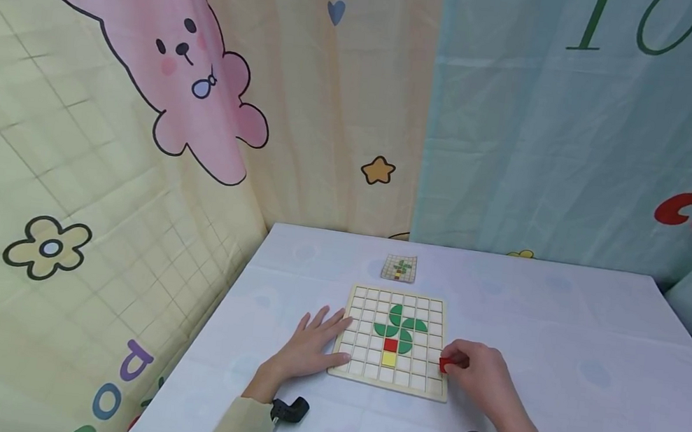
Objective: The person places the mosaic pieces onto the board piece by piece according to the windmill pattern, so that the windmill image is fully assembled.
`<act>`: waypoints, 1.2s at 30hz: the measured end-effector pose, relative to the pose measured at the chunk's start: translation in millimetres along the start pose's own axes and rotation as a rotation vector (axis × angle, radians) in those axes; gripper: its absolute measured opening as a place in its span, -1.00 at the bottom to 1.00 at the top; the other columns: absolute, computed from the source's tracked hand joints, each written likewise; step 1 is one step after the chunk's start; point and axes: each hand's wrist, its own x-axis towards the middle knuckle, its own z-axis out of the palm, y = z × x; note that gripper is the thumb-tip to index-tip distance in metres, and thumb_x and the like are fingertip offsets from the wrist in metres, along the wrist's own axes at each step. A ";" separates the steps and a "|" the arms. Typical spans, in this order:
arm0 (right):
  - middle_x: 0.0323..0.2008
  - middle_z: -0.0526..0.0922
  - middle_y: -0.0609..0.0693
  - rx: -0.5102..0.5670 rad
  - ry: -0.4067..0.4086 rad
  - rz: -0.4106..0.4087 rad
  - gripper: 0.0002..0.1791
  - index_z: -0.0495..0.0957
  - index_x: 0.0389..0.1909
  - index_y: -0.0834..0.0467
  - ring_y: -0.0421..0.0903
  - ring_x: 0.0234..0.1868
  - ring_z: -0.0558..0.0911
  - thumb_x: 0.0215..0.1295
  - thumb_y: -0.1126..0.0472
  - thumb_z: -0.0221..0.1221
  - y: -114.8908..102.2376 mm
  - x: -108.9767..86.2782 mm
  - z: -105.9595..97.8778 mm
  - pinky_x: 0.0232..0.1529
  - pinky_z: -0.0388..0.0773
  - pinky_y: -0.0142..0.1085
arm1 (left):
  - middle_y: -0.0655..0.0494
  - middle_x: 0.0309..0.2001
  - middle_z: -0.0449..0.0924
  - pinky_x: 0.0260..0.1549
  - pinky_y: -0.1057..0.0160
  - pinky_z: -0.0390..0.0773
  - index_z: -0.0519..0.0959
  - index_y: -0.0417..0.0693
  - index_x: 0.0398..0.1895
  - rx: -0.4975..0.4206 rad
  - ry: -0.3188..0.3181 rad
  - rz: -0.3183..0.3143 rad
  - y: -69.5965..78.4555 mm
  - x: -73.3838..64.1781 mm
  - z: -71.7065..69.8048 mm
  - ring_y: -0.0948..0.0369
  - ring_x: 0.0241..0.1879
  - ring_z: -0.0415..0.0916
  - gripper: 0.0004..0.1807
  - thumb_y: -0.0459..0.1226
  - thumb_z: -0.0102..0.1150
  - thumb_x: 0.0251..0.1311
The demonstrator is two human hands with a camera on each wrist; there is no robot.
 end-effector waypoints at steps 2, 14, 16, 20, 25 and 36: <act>-0.33 0.69 -0.13 -0.002 0.000 -0.004 -0.79 0.72 -0.22 0.10 -0.10 -0.26 0.62 0.13 0.39 0.40 -1.2 2.0 1.5 -0.16 0.64 -0.08 | 0.24 0.61 -0.06 0.46 -0.23 -0.25 0.12 0.29 0.60 -0.002 0.001 0.000 -0.1 0.1 0.1 0.00 0.59 -0.29 -0.13 0.34 -0.01 0.29; -0.33 0.67 -0.09 0.068 -0.013 0.002 -0.81 0.72 -0.24 0.12 -0.09 -0.29 0.59 0.14 0.40 0.40 -15.1 9.6 15.1 -0.24 0.65 -0.19 | 0.25 0.61 -0.08 0.46 -0.22 -0.27 0.10 0.30 0.61 0.001 -0.001 -0.001 -2.4 2.9 3.0 0.01 0.59 -0.31 -0.12 0.37 -0.05 0.29; -0.33 0.66 -0.10 0.075 -0.011 0.005 -0.81 0.72 -0.26 0.10 -0.09 -0.29 0.59 0.14 0.39 0.40 -17.1 10.0 18.3 -0.25 0.64 -0.21 | 0.25 0.61 -0.08 0.46 -0.22 -0.27 0.10 0.30 0.61 -0.001 -0.002 0.000 -2.3 3.4 2.7 0.01 0.59 -0.32 -0.12 0.37 -0.05 0.29; -0.34 0.66 -0.10 0.092 -0.015 0.005 -0.81 0.71 -0.28 0.06 -0.09 -0.29 0.58 0.14 0.40 0.39 -21.0 10.8 25.4 -0.25 0.61 -0.23 | 0.25 0.61 -0.08 0.46 -0.22 -0.28 0.10 0.30 0.61 -0.004 -0.006 -0.004 -1.6 3.0 1.4 0.01 0.59 -0.31 -0.12 0.36 -0.03 0.29; -0.36 0.65 -0.12 0.108 -0.024 0.002 -0.81 0.71 -0.34 0.03 -0.10 -0.31 0.57 0.14 0.40 0.40 -26.5 11.8 34.8 -0.25 0.60 -0.25 | 0.23 0.61 -0.06 0.46 -0.23 -0.25 0.12 0.29 0.60 0.004 -0.007 -0.004 -0.6 1.8 0.2 -0.01 0.59 -0.28 -0.12 0.35 -0.01 0.28; -0.46 0.61 -0.17 0.124 -0.045 -0.058 -0.79 0.70 -0.41 -0.01 -0.16 -0.38 0.54 0.14 0.40 0.40 -36.0 12.5 49.6 -0.35 0.55 -0.32 | 0.23 0.61 -0.06 0.46 -0.22 -0.25 0.12 0.29 0.60 -0.004 -0.006 0.000 -0.4 1.5 -0.9 0.00 0.59 -0.28 -0.12 0.37 -0.03 0.28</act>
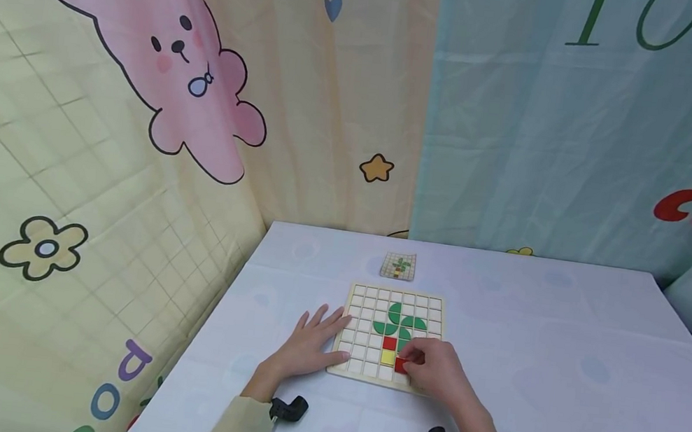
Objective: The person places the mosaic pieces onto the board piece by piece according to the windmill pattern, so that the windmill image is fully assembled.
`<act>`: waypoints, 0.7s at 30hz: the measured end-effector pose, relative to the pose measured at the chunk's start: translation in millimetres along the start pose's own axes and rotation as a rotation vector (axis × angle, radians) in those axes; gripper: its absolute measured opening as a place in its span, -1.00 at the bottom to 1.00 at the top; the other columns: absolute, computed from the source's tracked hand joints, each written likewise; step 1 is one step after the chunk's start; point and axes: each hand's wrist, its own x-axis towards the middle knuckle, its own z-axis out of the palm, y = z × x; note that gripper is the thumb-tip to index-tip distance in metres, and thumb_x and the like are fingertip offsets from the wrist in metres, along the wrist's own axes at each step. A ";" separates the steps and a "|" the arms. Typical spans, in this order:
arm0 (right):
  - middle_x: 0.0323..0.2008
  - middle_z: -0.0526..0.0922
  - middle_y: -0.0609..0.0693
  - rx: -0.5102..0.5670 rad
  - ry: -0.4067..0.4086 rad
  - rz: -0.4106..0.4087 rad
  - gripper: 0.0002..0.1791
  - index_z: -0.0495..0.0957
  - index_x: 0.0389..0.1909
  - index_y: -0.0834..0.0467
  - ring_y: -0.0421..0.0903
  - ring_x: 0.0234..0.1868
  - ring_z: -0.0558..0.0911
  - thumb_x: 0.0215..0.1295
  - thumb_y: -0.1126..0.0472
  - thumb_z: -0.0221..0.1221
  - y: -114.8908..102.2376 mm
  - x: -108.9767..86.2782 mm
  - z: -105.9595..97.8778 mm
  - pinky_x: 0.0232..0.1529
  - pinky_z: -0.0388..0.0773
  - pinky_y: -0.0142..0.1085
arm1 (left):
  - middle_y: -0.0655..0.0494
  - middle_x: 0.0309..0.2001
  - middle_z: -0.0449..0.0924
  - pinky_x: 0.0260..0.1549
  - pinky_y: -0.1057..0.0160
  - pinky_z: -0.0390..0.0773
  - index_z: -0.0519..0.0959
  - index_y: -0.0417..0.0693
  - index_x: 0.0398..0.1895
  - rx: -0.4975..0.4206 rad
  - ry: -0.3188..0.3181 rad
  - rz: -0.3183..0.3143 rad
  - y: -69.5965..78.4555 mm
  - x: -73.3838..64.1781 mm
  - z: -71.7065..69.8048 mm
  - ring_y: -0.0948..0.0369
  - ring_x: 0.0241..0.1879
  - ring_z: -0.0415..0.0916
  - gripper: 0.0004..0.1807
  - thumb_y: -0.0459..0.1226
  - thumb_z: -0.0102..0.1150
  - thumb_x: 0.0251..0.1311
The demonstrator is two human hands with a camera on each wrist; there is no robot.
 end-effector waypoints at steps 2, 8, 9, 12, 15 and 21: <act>-0.47 0.62 -0.19 -0.001 0.004 -0.016 -0.79 0.70 -0.41 -0.01 -0.18 -0.39 0.54 0.14 0.40 0.39 -0.7 -0.2 1.9 -0.35 0.56 -0.33 | 0.24 0.61 -0.07 0.46 -0.22 -0.25 0.11 0.29 0.60 0.004 0.002 0.003 -1.0 -0.1 0.9 0.00 0.59 -0.29 -0.12 0.37 -0.04 0.29; -0.48 0.61 -0.20 -0.002 0.017 -0.022 -0.78 0.69 -0.43 -0.02 -0.20 -0.40 0.55 0.13 0.41 0.39 -4.4 -0.9 4.8 -0.37 0.55 -0.32 | 0.24 0.61 -0.07 0.46 -0.23 -0.27 0.11 0.29 0.60 -0.004 0.012 0.012 -3.3 0.1 2.9 0.00 0.59 -0.30 -0.12 0.37 -0.05 0.29; -0.48 0.61 -0.20 -0.002 0.017 -0.025 -0.77 0.68 -0.43 -0.01 -0.20 -0.40 0.55 0.13 0.41 0.39 -5.6 -1.1 4.7 -0.37 0.55 -0.32 | 0.25 0.61 -0.07 0.46 -0.23 -0.27 0.11 0.30 0.60 -0.005 0.012 0.012 -3.3 0.0 3.0 0.00 0.59 -0.30 -0.12 0.37 -0.06 0.29; -0.49 0.62 -0.21 0.004 0.019 -0.030 -0.77 0.68 -0.45 -0.02 -0.21 -0.40 0.56 0.11 0.41 0.41 -8.8 -1.6 4.8 -0.38 0.56 -0.34 | 0.27 0.61 -0.07 0.47 -0.21 -0.26 0.11 0.31 0.60 0.003 0.008 0.009 -3.2 0.2 2.1 0.02 0.59 -0.29 -0.12 0.39 -0.08 0.29; -0.48 0.61 -0.21 0.008 0.018 -0.024 -0.77 0.68 -0.46 -0.02 -0.19 -0.40 0.55 0.11 0.40 0.42 -11.7 -1.6 8.2 -0.39 0.56 -0.34 | 0.27 0.61 -0.07 0.47 -0.20 -0.25 0.11 0.31 0.60 0.005 0.007 0.013 -2.8 0.4 1.0 0.02 0.59 -0.28 -0.12 0.39 -0.09 0.29; -0.50 0.59 -0.21 0.006 -0.009 -0.016 -0.76 0.66 -0.49 -0.05 -0.18 -0.40 0.52 0.10 0.36 0.45 -14.1 -2.4 19.1 -0.37 0.56 -0.35 | 0.23 0.60 -0.04 0.46 -0.22 -0.24 0.13 0.28 0.60 -0.017 0.007 0.022 -1.5 -0.8 -0.5 0.00 0.59 -0.27 -0.13 0.37 -0.06 0.30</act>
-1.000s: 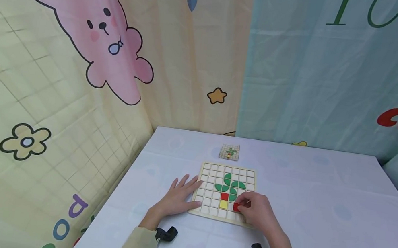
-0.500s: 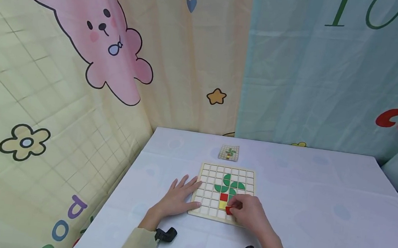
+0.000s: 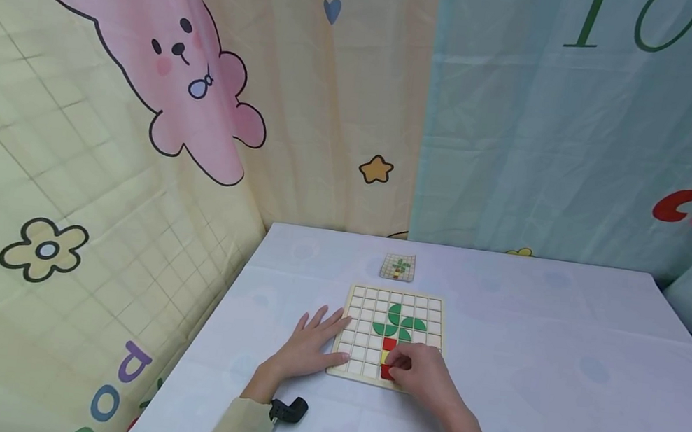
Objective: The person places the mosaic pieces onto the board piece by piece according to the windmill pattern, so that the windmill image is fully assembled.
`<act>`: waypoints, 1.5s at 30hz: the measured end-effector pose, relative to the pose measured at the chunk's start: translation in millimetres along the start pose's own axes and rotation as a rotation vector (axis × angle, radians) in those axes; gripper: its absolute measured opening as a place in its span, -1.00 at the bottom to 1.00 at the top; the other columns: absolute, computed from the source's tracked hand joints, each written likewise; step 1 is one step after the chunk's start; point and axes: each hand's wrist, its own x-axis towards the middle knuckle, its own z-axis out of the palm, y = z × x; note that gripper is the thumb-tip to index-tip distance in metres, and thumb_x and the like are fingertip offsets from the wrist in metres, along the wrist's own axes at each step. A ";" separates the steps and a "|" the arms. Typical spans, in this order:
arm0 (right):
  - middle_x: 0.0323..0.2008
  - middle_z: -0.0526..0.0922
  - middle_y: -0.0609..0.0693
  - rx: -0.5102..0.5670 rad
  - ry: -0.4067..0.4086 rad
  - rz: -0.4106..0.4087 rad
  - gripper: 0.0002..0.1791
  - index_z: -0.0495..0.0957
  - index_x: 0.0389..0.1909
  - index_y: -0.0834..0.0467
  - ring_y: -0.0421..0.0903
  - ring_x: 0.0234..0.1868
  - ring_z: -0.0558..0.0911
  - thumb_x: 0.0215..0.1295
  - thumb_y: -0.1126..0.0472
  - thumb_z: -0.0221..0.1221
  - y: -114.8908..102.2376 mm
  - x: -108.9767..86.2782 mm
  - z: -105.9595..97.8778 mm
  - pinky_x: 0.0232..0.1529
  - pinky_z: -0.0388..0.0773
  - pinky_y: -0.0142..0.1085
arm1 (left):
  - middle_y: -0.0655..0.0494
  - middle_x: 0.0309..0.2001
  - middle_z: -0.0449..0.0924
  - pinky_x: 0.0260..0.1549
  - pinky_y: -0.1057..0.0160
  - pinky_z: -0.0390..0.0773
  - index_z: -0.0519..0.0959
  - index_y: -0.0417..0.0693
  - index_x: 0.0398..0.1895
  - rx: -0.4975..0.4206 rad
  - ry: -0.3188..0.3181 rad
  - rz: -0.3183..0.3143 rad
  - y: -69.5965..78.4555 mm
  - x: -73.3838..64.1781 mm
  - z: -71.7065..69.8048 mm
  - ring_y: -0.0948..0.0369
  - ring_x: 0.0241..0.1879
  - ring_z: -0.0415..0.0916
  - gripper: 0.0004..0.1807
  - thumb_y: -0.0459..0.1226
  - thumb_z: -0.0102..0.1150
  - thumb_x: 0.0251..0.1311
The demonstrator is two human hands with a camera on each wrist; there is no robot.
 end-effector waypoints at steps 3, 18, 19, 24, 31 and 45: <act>-0.49 0.59 -0.22 0.002 -0.011 -0.005 -0.76 0.66 -0.48 -0.06 -0.19 -0.40 0.53 0.10 0.35 0.46 -0.9 -0.6 1.9 -0.35 0.57 -0.35 | 0.22 0.60 -0.03 0.46 -0.22 -0.25 0.14 0.27 0.60 -0.005 0.001 -0.003 0.6 -0.5 -0.2 -0.01 0.59 -0.26 -0.14 0.35 -0.03 0.30; -0.48 0.53 -0.26 -0.090 0.014 -0.050 -0.73 0.67 -0.57 -0.12 -0.22 -0.41 0.47 0.07 0.31 0.49 3.2 -0.5 5.5 -0.39 0.49 -0.34 | 0.22 0.60 -0.04 0.46 -0.23 -0.24 0.13 0.28 0.60 0.020 0.005 0.002 0.6 1.5 1.1 -0.01 0.59 -0.27 -0.13 0.37 -0.06 0.30; -0.48 0.53 -0.26 -0.098 0.009 -0.054 -0.73 0.67 -0.58 -0.12 -0.22 -0.41 0.47 0.07 0.31 0.49 3.7 0.0 5.4 -0.38 0.49 -0.33 | 0.22 0.60 -0.04 0.46 -0.23 -0.24 0.13 0.29 0.60 0.022 0.005 0.001 0.6 2.2 1.3 -0.01 0.59 -0.27 -0.13 0.37 -0.06 0.30; -0.49 0.52 -0.26 -0.128 -0.012 -0.052 -0.74 0.67 -0.56 -0.14 -0.21 -0.39 0.46 0.08 0.30 0.48 4.8 1.1 3.2 -0.35 0.48 -0.29 | 0.24 0.61 -0.06 0.47 -0.22 -0.25 0.12 0.30 0.60 0.016 0.000 -0.004 2.2 5.9 2.1 0.01 0.59 -0.29 -0.13 0.37 -0.05 0.29; -0.51 0.53 -0.23 -0.109 -0.017 -0.015 -0.76 0.67 -0.51 -0.12 -0.19 -0.40 0.47 0.09 0.28 0.48 5.2 -0.7 -0.4 -0.37 0.47 -0.30 | 0.23 0.60 -0.05 0.46 -0.23 -0.24 0.14 0.28 0.60 0.017 0.000 0.001 1.5 5.6 3.7 -0.01 0.59 -0.27 -0.13 0.36 -0.04 0.29; -0.40 0.60 -0.24 -0.068 0.100 -0.064 -0.86 0.73 -0.23 0.00 -0.19 -0.35 0.52 0.25 0.29 0.35 7.7 -0.2 -31.8 -0.37 0.53 -0.32 | 0.12 0.57 0.08 0.45 -0.25 -0.15 0.23 0.22 0.56 -0.054 0.034 -0.005 -1.4 8.9 1.2 -0.01 0.57 -0.16 -0.22 0.27 0.00 0.36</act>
